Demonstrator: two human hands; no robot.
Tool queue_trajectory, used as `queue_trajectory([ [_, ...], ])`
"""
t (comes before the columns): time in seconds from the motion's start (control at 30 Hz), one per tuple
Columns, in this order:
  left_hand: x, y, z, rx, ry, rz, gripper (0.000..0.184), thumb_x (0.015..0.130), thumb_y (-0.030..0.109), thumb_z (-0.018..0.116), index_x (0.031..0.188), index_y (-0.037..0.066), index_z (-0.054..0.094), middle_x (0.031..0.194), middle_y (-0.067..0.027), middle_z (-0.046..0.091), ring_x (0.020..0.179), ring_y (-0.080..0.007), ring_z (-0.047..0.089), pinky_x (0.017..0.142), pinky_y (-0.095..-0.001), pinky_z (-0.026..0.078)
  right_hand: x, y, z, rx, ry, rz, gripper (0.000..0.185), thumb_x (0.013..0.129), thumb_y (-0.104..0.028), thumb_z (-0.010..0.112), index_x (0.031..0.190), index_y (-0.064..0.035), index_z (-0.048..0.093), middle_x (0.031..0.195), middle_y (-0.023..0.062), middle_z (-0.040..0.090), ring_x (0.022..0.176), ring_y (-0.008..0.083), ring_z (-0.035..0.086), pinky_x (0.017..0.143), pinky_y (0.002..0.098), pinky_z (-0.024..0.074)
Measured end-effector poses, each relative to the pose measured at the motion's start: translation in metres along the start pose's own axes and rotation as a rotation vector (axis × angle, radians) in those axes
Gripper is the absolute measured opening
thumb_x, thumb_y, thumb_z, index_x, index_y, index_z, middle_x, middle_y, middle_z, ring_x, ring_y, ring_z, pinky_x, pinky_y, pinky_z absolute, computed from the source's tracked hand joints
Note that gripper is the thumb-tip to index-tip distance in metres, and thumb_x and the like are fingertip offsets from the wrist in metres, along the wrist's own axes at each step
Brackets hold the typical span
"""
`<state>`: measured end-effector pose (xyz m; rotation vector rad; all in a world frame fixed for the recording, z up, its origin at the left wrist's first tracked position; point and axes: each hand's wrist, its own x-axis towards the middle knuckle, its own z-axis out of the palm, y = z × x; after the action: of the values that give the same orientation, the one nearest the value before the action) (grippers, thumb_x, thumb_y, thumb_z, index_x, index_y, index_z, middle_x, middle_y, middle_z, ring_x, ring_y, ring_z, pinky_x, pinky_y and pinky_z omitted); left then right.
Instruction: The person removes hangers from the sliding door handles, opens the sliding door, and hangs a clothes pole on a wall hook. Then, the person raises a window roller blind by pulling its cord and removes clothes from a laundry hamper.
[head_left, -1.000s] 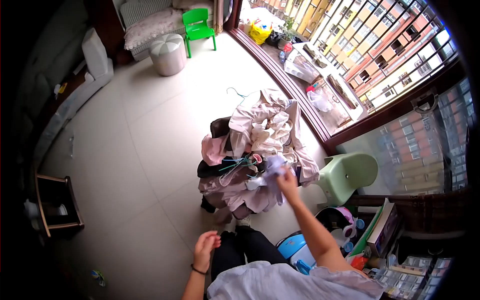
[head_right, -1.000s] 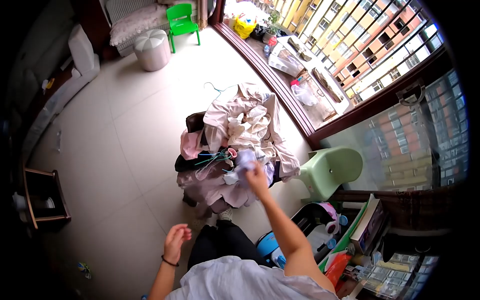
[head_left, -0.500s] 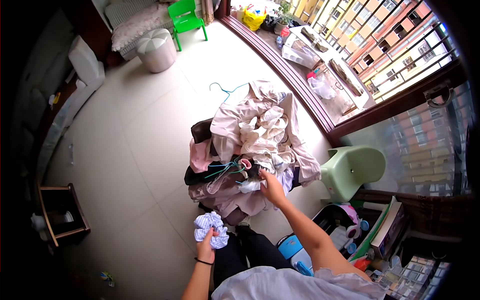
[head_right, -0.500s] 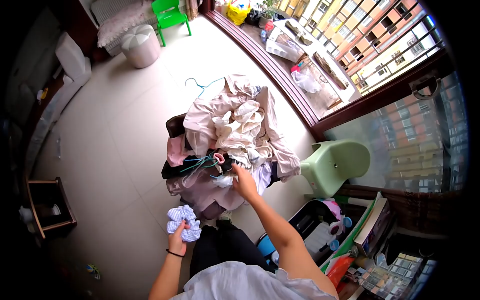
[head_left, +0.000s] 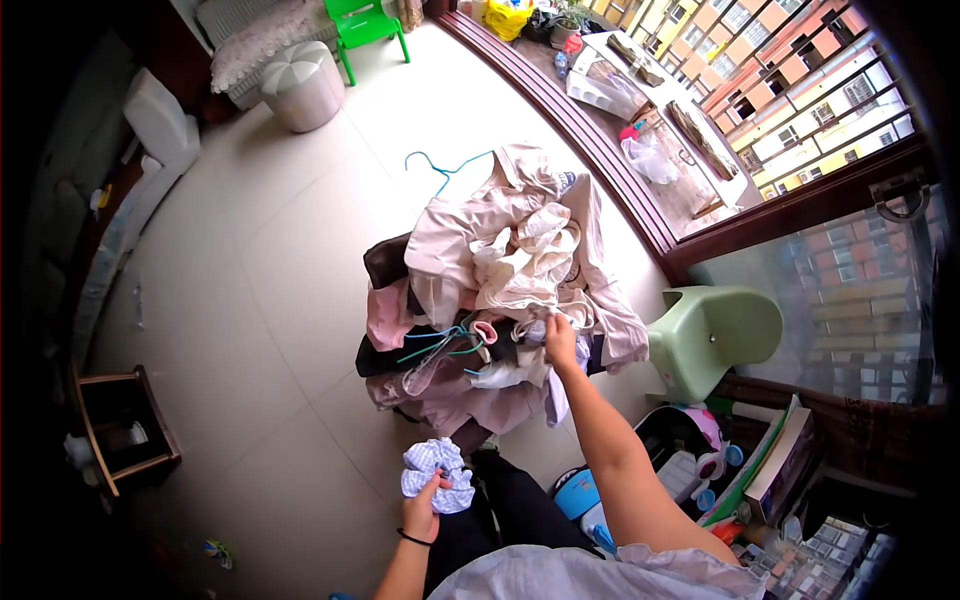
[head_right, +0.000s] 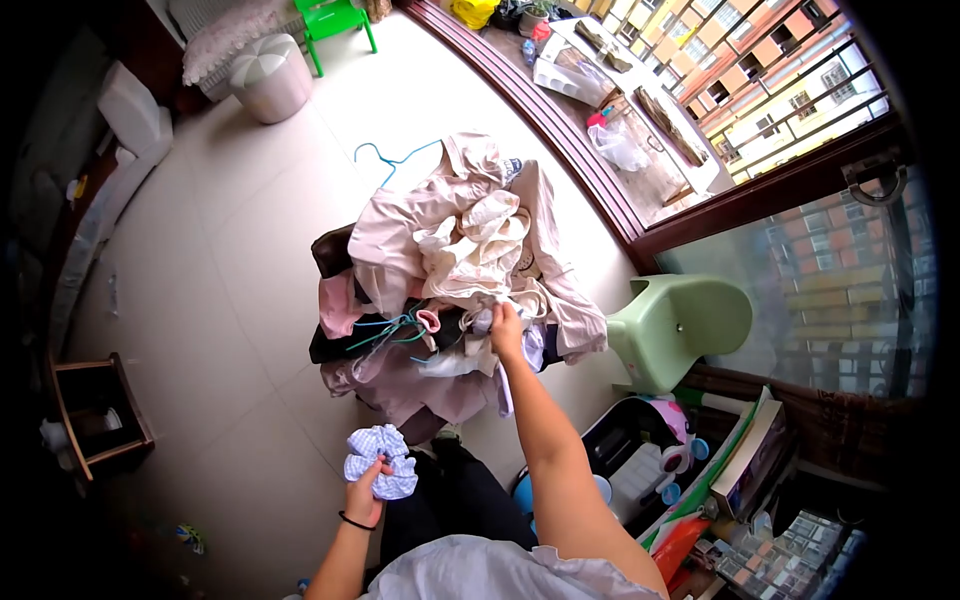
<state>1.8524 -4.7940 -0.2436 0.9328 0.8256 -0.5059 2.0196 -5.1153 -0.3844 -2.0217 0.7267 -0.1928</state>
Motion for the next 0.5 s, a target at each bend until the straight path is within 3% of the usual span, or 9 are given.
queue_trajectory([
  [0.07, 0.001, 0.003, 0.001, 0.011, 0.0, 0.001, 0.016, 0.084, 0.007, 0.056, 0.099, 0.001, 0.057, 0.079, -0.0064, 0.062, 0.083, -0.0154, 0.057, 0.084, -0.0301, 0.041, 0.008, 0.031, 0.0, 0.143, 0.025, 0.134, 0.025, 0.091, -0.025, 0.045, 0.078, -0.0037, 0.048, 0.06, 0.0043, 0.046, 0.049, 0.0126, 0.045, 0.043, 0.0294, 0.0375],
  [0.1, 0.003, 0.004, 0.002, 0.02, 0.0, 0.011, 0.017, 0.084, 0.007, 0.056, 0.099, 0.001, 0.057, 0.079, -0.0063, 0.062, 0.083, -0.0153, 0.057, 0.084, -0.0302, 0.041, 0.001, 0.0, -0.016, 0.299, -0.081, 0.331, 0.022, 0.092, -0.027, 0.044, 0.081, -0.0079, 0.047, 0.06, 0.0007, 0.044, 0.044, 0.0091, 0.042, 0.038, 0.0252, 0.035],
  [0.2, 0.005, 0.009, 0.007, 0.005, 0.002, 0.003, 0.017, 0.084, 0.007, 0.056, 0.099, 0.0, 0.056, 0.079, -0.0063, 0.062, 0.083, -0.0151, 0.057, 0.084, -0.0301, 0.041, -0.005, -0.003, -0.026, 0.444, -0.169, 0.437, 0.021, 0.092, -0.028, 0.044, 0.082, -0.0099, 0.047, 0.061, -0.0002, 0.044, 0.044, 0.0094, 0.041, 0.039, 0.0248, 0.036],
  [0.27, 0.007, 0.01, 0.01, 0.007, -0.006, -0.005, 0.017, 0.084, 0.007, 0.055, 0.099, 0.0, 0.056, 0.079, -0.0063, 0.062, 0.083, -0.0149, 0.057, 0.085, -0.03, 0.04, -0.006, -0.005, -0.029, 0.491, -0.151, 0.503, 0.022, 0.092, -0.031, 0.045, 0.082, -0.012, 0.045, 0.058, -0.0022, 0.04, 0.043, 0.0077, 0.036, 0.038, 0.0229, 0.0315],
  [0.33, 0.007, 0.01, 0.013, -0.002, -0.017, -0.003, 0.017, 0.084, 0.007, 0.055, 0.099, 0.0, 0.056, 0.079, -0.0064, 0.062, 0.083, -0.0146, 0.056, 0.084, -0.0299, 0.041, -0.008, -0.02, -0.038, 0.778, -0.171, 0.694, 0.022, 0.091, -0.032, 0.049, 0.08, -0.0139, 0.043, 0.055, -0.0049, 0.033, 0.042, 0.0059, 0.03, 0.037, 0.0215, 0.0254],
  [0.37, 0.009, 0.008, 0.011, -0.011, -0.024, -0.012, 0.017, 0.084, 0.007, 0.055, 0.1, 0.0, 0.056, 0.079, -0.0064, 0.062, 0.082, -0.0146, 0.056, 0.084, -0.0297, 0.041, -0.008, -0.019, -0.043, 0.889, -0.192, 0.656, 0.022, 0.088, -0.032, 0.054, 0.079, -0.016, 0.042, 0.055, -0.0069, 0.028, 0.042, 0.0045, 0.026, 0.037, 0.0209, 0.0211],
  [0.5, 0.004, 0.007, 0.013, -0.013, -0.031, -0.022, 0.017, 0.084, 0.007, 0.055, 0.1, 0.0, 0.056, 0.079, -0.0063, 0.062, 0.082, -0.0147, 0.057, 0.083, -0.0297, 0.041, -0.005, -0.012, -0.065, 0.932, -0.028, 0.564, 0.023, 0.077, -0.005, 0.064, 0.081, -0.0124, 0.042, 0.057, -0.0055, 0.035, 0.043, 0.0053, 0.029, 0.038, 0.0221, 0.0252],
])
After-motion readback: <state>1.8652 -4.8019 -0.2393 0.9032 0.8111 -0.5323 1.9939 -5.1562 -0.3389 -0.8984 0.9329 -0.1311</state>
